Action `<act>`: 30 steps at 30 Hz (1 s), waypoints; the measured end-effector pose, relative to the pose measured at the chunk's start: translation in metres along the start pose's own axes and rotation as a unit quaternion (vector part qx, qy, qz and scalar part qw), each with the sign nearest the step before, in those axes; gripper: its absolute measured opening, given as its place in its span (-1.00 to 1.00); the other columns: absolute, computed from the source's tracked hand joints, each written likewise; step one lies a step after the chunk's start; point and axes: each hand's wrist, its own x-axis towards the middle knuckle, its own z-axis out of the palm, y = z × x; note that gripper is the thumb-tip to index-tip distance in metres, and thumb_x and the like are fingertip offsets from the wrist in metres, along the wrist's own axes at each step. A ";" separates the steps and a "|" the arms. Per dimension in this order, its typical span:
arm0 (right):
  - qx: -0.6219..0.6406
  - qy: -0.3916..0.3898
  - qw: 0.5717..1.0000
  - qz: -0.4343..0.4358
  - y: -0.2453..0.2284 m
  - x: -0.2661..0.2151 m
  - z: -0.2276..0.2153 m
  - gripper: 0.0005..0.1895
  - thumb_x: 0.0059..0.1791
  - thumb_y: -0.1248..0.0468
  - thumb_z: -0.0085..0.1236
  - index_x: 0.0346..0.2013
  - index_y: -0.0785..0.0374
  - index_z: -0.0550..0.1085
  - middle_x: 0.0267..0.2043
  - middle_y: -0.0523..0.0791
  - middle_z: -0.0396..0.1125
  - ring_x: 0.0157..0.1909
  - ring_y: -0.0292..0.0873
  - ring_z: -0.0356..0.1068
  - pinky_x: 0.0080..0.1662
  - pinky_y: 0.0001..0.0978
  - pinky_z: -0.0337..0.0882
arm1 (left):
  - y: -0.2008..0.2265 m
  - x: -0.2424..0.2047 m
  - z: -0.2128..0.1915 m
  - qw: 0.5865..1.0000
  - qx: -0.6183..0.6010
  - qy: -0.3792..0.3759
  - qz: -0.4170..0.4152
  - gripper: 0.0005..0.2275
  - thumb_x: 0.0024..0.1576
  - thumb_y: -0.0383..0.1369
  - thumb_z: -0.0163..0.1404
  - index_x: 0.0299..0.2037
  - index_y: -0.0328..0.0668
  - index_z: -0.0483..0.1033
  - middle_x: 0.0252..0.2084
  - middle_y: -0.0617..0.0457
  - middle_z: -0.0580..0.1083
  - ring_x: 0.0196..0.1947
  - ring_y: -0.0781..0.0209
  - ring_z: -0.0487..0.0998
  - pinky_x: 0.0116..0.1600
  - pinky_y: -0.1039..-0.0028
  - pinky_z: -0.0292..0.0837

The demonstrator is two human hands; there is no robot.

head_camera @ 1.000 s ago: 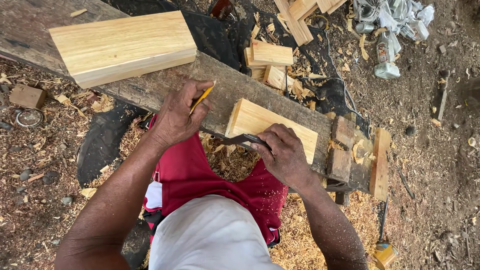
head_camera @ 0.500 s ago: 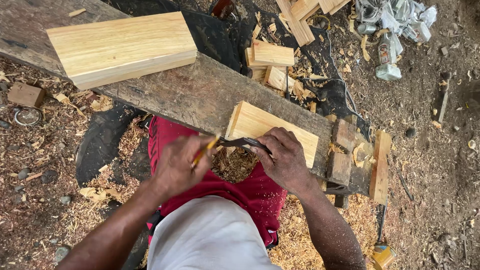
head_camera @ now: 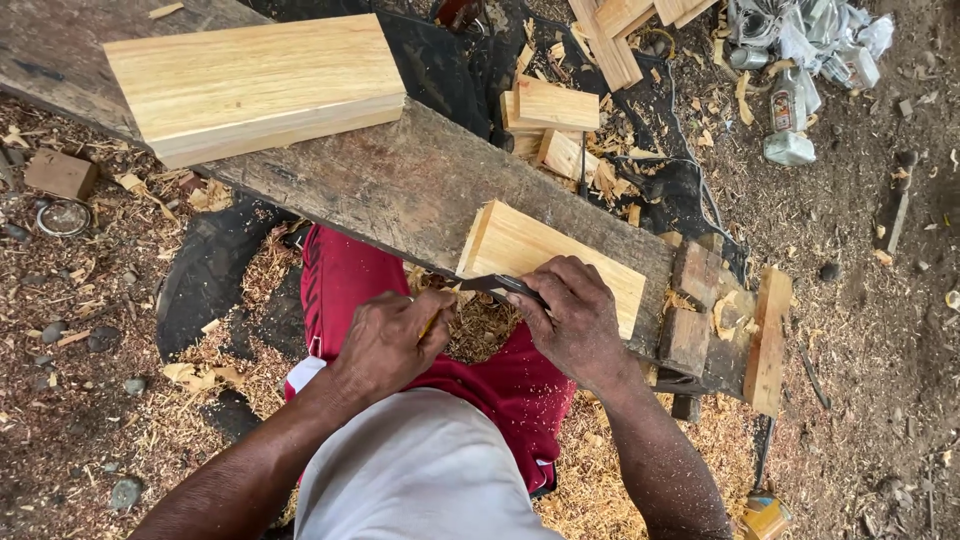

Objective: Measure and mark wood using a square and pencil for joinery or cutting.

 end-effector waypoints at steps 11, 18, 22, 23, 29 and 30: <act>0.002 -0.002 1.000 -0.006 0.000 0.000 0.000 -0.77 -0.09 0.31 0.39 -0.24 0.33 0.52 -0.25 -0.05 0.39 -0.19 -0.02 0.43 -0.13 -0.15 0.41 | 0.002 0.002 0.001 1.000 0.009 0.000 -0.026 -0.71 0.04 -0.50 0.13 -0.02 -0.13 0.45 -0.43 -0.01 0.58 -0.49 -0.09 0.58 -0.34 0.14 0.51; -0.001 0.001 1.000 -0.012 0.001 -0.001 0.001 -0.78 -0.08 0.32 0.39 -0.24 0.34 0.51 -0.25 -0.05 0.39 -0.19 -0.01 0.43 -0.14 -0.14 0.41 | 0.003 0.003 0.003 1.000 0.026 0.001 -0.016 -0.71 0.05 -0.47 0.15 -0.02 -0.13 0.46 -0.51 -0.03 0.53 -0.52 -0.10 0.55 -0.40 0.11 0.48; 0.003 -0.005 1.000 0.000 -0.002 0.001 -0.001 -0.78 -0.09 0.32 0.39 -0.26 0.33 0.52 -0.27 -0.07 0.39 -0.20 -0.02 0.43 -0.14 -0.15 0.41 | 0.005 0.004 0.001 1.000 0.016 -0.008 -0.022 -0.71 0.06 -0.47 0.15 -0.01 -0.15 0.44 -0.52 -0.01 0.52 -0.55 -0.07 0.55 -0.40 0.12 0.48; 0.002 -0.001 1.000 -0.003 -0.002 0.001 -0.001 -0.78 -0.09 0.32 0.39 -0.26 0.33 0.51 -0.27 -0.07 0.39 -0.19 -0.01 0.42 -0.14 -0.15 0.41 | 0.006 0.004 0.001 0.999 0.020 -0.011 -0.025 -0.71 0.06 -0.47 0.15 -0.01 -0.15 0.45 -0.54 -0.01 0.51 -0.56 -0.08 0.54 -0.42 0.12 0.47; 0.004 -0.006 1.000 -0.001 -0.003 0.002 -0.002 -0.79 -0.09 0.32 0.38 -0.26 0.32 0.52 -0.28 -0.07 0.39 -0.20 -0.02 0.43 -0.14 -0.15 0.40 | 0.008 0.007 0.000 0.999 0.029 -0.011 -0.025 -0.70 0.04 -0.47 0.15 -0.01 -0.16 0.48 -0.53 -0.04 0.52 -0.54 -0.09 0.55 -0.42 0.12 0.49; 0.004 -0.006 1.000 0.000 -0.002 0.001 -0.001 -0.79 -0.09 0.32 0.38 -0.26 0.32 0.52 -0.28 -0.07 0.39 -0.20 -0.02 0.43 -0.14 -0.15 0.40 | 0.009 0.007 0.000 0.999 0.029 -0.012 -0.025 -0.70 0.04 -0.47 0.15 -0.01 -0.16 0.48 -0.53 -0.04 0.52 -0.54 -0.09 0.55 -0.42 0.12 0.49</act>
